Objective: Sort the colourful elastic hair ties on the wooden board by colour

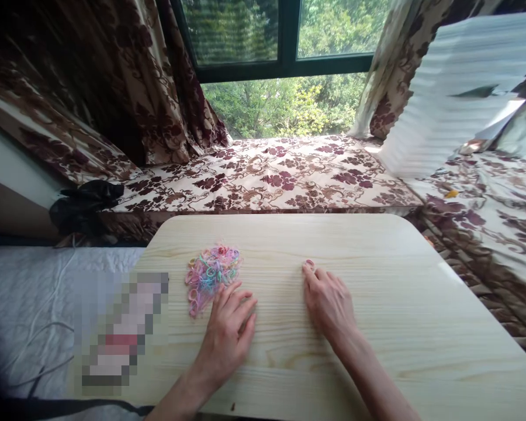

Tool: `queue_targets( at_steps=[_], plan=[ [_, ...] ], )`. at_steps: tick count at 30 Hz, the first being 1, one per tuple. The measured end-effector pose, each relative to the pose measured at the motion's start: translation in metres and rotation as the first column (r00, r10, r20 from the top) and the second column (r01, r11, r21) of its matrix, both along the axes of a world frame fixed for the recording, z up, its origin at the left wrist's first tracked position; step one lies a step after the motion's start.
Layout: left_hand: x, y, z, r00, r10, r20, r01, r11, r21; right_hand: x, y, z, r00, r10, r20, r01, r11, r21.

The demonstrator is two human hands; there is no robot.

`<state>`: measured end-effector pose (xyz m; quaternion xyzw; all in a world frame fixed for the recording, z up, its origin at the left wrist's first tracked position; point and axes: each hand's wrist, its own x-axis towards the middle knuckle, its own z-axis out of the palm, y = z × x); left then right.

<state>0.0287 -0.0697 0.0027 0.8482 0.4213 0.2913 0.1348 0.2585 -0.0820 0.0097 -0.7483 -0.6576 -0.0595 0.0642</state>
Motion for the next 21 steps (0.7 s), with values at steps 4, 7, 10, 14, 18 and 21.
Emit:
queue_targets(
  at_steps=[4,7,10,14,18,21],
  plan=[
    [0.004,-0.001,0.001,1.000,0.018,0.000,-0.018,1.000,-0.015,0.005,0.002,-0.003,0.995,-0.054,0.079,0.048,0.996,0.076],
    [0.011,-0.004,0.003,0.998,0.068,-0.018,-0.068,0.998,-0.007,0.000,-0.001,-0.007,0.999,0.025,0.045,-0.033,0.983,0.179],
    [0.019,-0.008,0.007,0.990,0.124,-0.063,-0.123,0.992,0.013,-0.012,-0.004,-0.010,0.972,0.228,-0.058,-0.208,0.948,0.241],
    [0.023,-0.013,0.012,0.972,0.210,-0.101,-0.209,0.978,0.026,-0.020,-0.005,-0.012,0.924,0.356,-0.141,-0.301,0.904,0.305],
    [0.017,-0.020,0.013,0.952,0.291,-0.091,-0.287,0.956,0.054,-0.017,-0.004,-0.014,0.892,0.420,-0.166,-0.343,0.870,0.354],
    [0.006,-0.025,0.013,0.941,0.330,-0.079,-0.326,0.943,0.064,-0.014,-0.003,-0.016,0.880,0.444,-0.169,-0.359,0.855,0.374]
  ],
)
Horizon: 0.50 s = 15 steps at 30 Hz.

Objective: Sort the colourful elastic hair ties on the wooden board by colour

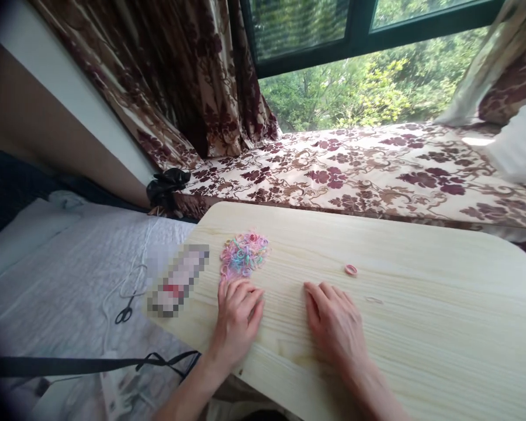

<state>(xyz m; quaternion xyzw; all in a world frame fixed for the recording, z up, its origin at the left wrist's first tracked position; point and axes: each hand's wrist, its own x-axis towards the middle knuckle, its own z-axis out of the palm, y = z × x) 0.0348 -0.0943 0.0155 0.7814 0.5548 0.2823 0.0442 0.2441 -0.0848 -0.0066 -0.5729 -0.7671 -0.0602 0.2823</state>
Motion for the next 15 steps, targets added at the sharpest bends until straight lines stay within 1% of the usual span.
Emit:
queue_targets(
  at_steps=[5,9,11,15],
  plan=[
    [-0.031,-0.001,0.001,0.998,0.064,-0.015,-0.064,0.998,0.011,-0.001,0.000,-0.001,0.999,-0.026,-0.024,0.026,0.999,0.019],
    [-0.057,0.008,0.002,0.992,0.115,-0.055,-0.113,0.993,0.042,-0.002,0.000,-0.001,0.998,-0.050,-0.024,0.051,0.998,0.031],
    [-0.064,0.014,0.001,0.989,0.140,-0.054,-0.136,0.989,0.059,-0.002,0.000,-0.001,0.998,-0.057,-0.022,0.058,0.997,0.043],
    [-0.069,0.025,0.000,0.982,0.187,-0.025,-0.185,0.980,0.070,-0.004,0.000,-0.001,0.997,-0.073,-0.024,0.074,0.996,0.045]
  ],
)
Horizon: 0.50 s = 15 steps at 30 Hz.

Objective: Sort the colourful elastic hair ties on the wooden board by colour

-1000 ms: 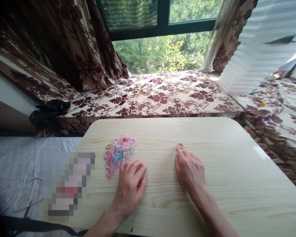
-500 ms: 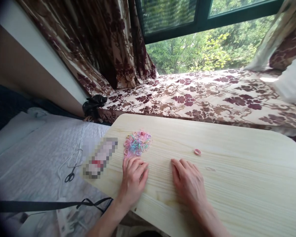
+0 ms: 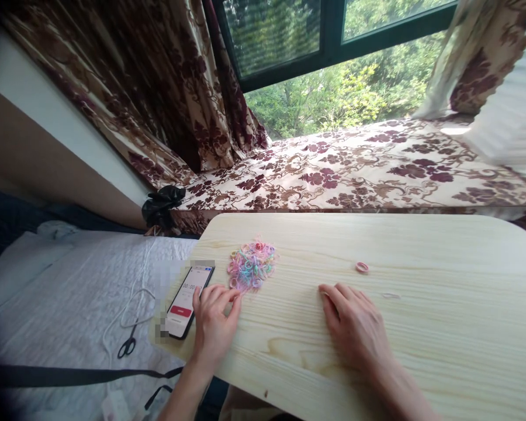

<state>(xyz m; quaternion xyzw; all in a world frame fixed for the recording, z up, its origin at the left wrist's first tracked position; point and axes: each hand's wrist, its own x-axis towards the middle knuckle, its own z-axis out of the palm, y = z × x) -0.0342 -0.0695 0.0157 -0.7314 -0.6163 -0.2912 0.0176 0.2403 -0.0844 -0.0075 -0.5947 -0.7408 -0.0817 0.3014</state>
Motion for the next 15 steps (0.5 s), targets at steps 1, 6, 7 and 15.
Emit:
queue_targets(
  at_steps=[1,6,7,15],
  plan=[
    [-0.0011,0.0013,-0.0004,1.000,0.008,0.003,-0.008,1.000,-0.001,-0.0002,0.0000,0.0005,1.000,-0.001,0.001,0.001,1.000,-0.001],
    [-0.0088,0.0012,-0.0036,1.000,0.013,-0.012,-0.013,0.999,-0.041,-0.0001,-0.0007,0.0035,1.000,0.001,0.015,-0.001,1.000,0.006],
    [-0.0097,0.0009,-0.0041,1.000,0.015,-0.014,-0.015,0.999,-0.049,-0.0002,-0.0007,0.0038,1.000,0.002,0.015,-0.002,1.000,0.008],
    [-0.0077,0.0029,-0.0057,1.000,0.019,-0.018,-0.020,0.998,-0.062,-0.0016,-0.0008,0.0045,1.000,-0.002,0.008,0.002,1.000,0.005]
  ],
)
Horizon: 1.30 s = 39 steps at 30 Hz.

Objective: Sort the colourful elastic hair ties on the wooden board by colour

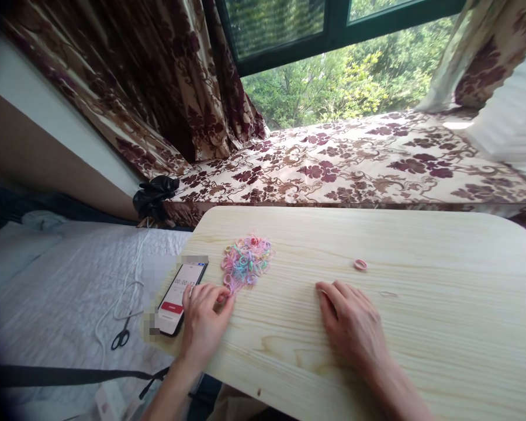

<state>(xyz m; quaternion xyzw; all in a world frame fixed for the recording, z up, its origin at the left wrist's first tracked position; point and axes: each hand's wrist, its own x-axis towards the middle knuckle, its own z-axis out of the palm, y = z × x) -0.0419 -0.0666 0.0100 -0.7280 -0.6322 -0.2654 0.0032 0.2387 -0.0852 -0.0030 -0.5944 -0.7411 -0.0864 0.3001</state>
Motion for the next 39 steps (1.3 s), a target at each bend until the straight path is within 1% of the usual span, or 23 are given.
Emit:
queue_targets(
  at_steps=[9,12,15,17,19,22,26,29,32,36,39],
  plan=[
    [-0.002,0.000,-0.001,1.000,-0.013,-0.025,0.014,0.999,0.039,0.001,-0.001,0.001,0.999,-0.011,-0.034,0.009,0.999,-0.051],
    [-0.003,0.000,-0.001,0.999,-0.004,-0.045,0.005,1.000,0.028,0.001,-0.001,0.000,0.999,-0.008,-0.047,0.006,0.998,-0.057],
    [-0.003,0.000,0.001,0.999,-0.003,-0.052,0.004,1.000,0.017,0.002,-0.001,-0.001,0.999,-0.006,-0.044,0.002,0.998,-0.070],
    [0.000,-0.001,0.003,0.999,-0.020,-0.034,0.022,0.999,0.036,0.002,-0.001,-0.001,0.999,0.000,-0.044,-0.003,0.997,-0.073],
    [0.007,-0.003,0.004,0.998,-0.063,-0.003,0.063,0.996,0.063,0.002,-0.001,-0.002,0.999,0.004,-0.046,-0.007,0.998,-0.065],
    [0.026,-0.006,0.005,0.986,-0.165,0.039,0.161,0.984,0.074,0.001,-0.001,-0.002,0.999,0.001,-0.052,-0.005,0.998,-0.066],
    [0.051,-0.011,0.005,0.949,-0.308,0.070,0.306,0.951,0.031,0.001,-0.002,0.001,0.998,-0.007,-0.062,0.001,0.995,-0.099],
    [0.059,-0.013,0.005,0.928,-0.363,0.080,0.364,0.931,-0.002,0.000,-0.002,0.003,0.998,-0.007,-0.056,0.001,0.994,-0.108],
    [0.058,-0.015,0.005,0.930,-0.359,0.086,0.361,0.933,-0.008,0.000,-0.003,0.004,0.998,-0.010,-0.057,0.003,0.993,-0.118],
    [0.052,-0.014,0.004,0.943,-0.314,0.113,0.317,0.948,-0.008,0.000,-0.002,0.003,0.997,-0.004,-0.072,-0.005,0.992,-0.125],
    [0.054,-0.014,0.002,0.948,-0.296,0.120,0.301,0.953,-0.021,0.000,-0.002,0.001,0.997,-0.006,-0.077,-0.004,0.991,-0.131]
  ],
)
